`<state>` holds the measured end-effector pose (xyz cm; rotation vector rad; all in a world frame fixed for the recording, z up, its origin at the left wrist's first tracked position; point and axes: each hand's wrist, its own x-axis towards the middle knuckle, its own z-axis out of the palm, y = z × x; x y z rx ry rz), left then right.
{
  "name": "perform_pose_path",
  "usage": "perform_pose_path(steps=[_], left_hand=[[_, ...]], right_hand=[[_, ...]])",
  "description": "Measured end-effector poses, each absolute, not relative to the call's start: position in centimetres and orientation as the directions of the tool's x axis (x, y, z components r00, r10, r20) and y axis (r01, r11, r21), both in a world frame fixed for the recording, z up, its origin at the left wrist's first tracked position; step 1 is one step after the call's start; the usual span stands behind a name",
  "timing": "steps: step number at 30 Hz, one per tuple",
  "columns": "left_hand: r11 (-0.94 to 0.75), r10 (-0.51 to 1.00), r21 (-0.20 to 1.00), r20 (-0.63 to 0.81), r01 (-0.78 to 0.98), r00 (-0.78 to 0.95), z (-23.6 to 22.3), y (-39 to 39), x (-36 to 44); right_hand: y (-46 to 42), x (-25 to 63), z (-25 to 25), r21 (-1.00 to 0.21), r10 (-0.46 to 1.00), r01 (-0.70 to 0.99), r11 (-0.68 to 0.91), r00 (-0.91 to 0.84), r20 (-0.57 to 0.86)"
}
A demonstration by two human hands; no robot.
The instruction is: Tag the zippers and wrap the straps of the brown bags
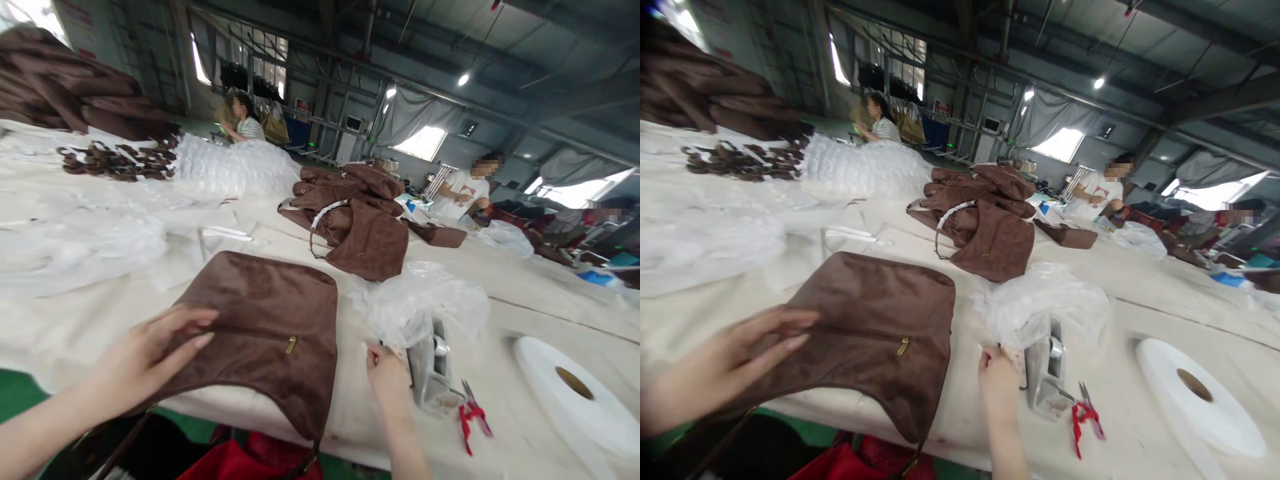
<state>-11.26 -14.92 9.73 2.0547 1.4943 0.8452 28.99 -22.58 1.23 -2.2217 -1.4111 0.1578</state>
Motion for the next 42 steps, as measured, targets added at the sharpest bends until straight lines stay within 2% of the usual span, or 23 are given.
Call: perform_pose_path(steps=[1, 2, 3, 4, 5, 6, 7, 9, 12, 13, 15, 16, 18, 20, 21, 23, 27, 35, 42], left_hand=[[-0.326, 0.939, 0.740, 0.181, 0.589, 0.293, 9.8, -15.9, -9.3], [-0.312, 0.930, 0.804, 0.148, 0.507, 0.338, 9.6, -16.7, -7.4], [-0.262, 0.917, 0.869, 0.089, 0.420, 0.388, 9.1, -17.4, -5.7], [-0.186, 0.903, 0.926, 0.030, 0.327, 0.429, 8.5, -18.1, -4.1], [-0.089, 0.885, 0.966, -0.036, 0.243, 0.464, 7.8, -18.6, -2.8], [0.010, 0.871, 0.987, -0.088, 0.162, 0.483, 7.1, -19.0, -1.7], [0.092, 0.853, 0.991, -0.127, 0.092, 0.506, 6.5, -19.3, -0.9], [0.186, 0.846, 0.983, -0.157, -0.005, 0.510, 5.6, -19.6, 0.2], [0.138, 0.922, 0.990, -0.118, -0.029, 0.369, 4.6, -19.4, 0.2], [0.091, 0.948, 0.996, -0.089, 0.007, 0.306, 4.4, -19.2, 0.0], [0.001, 0.967, 0.993, -0.032, 0.120, 0.254, 4.1, -18.5, -0.7], [-0.024, 0.963, 0.984, -0.024, 0.174, 0.269, 3.9, -18.0, -1.0], [-0.029, 0.941, 0.960, -0.067, 0.277, 0.331, 3.5, -17.0, -1.4], [-0.001, 0.910, 0.931, -0.150, 0.365, 0.385, 2.9, -16.1, -1.4], [0.005, 0.898, 0.914, -0.183, 0.406, 0.400, 2.6, -15.7, -1.4], [-0.005, 0.887, 0.886, -0.210, 0.463, 0.412, 1.9, -15.1, -1.2], [-0.035, 0.889, 0.859, -0.207, 0.510, 0.409, 0.7, -14.7, -1.3], [-0.081, 0.877, 0.840, -0.195, 0.536, 0.439, 0.2, -14.8, -2.2], [-0.027, 0.910, 0.854, -0.194, 0.519, 0.366, 0.2, -15.0, -1.4]], right_hand=[[-22.6, 27.9, 1.7, -0.613, 0.895, 0.745, -0.264, 0.426, 0.132], [-22.6, 26.6, 2.3, -0.780, 0.921, 0.601, -0.174, 0.380, 0.088], [-22.7, 25.1, 2.8, -0.918, 0.949, 0.385, -0.092, 0.314, 0.036], [-22.8, 23.4, 3.3, -0.989, 0.972, 0.138, -0.045, 0.235, -0.011], [-23.0, 21.6, 3.7, -0.996, 0.987, -0.075, -0.039, 0.154, -0.050], [-23.1, 19.9, 3.9, -0.975, 0.993, -0.213, -0.061, 0.087, -0.081], [-23.2, 18.4, 4.0, -0.951, 0.994, -0.297, -0.090, 0.038, -0.106], [-23.4, 16.1, 3.9, -0.925, 0.991, -0.359, -0.123, 0.005, -0.133], [-23.0, 15.1, 3.2, -0.960, 0.993, -0.259, -0.109, 0.020, -0.118], [-22.8, 15.2, 3.0, -0.983, 0.995, -0.158, -0.089, 0.033, -0.095], [-22.1, 15.6, 2.8, -0.985, 0.996, 0.172, -0.028, 0.087, -0.013], [-21.7, 15.8, 2.7, -0.927, 0.992, 0.376, -0.011, 0.121, 0.037], [-20.8, 15.7, 2.6, -0.689, 0.981, 0.723, -0.051, 0.166, 0.102], [-19.9, 15.1, 2.4, -0.436, 0.979, 0.890, -0.134, 0.186, 0.078], [-19.4, 14.7, 2.3, -0.348, 0.979, 0.923, -0.165, 0.195, 0.053], [-18.8, 14.0, 2.0, -0.248, 0.979, 0.950, -0.189, 0.203, 0.030], [-18.5, 13.7, 1.3, -0.206, 0.982, 0.965, -0.163, 0.179, 0.057], [-18.1, 13.9, 0.0, -0.307, 0.986, 0.946, 0.105, -0.060, 0.154], [-18.7, 13.9, -0.3, -0.438, 0.971, 0.892, 0.117, -0.010, 0.238]])
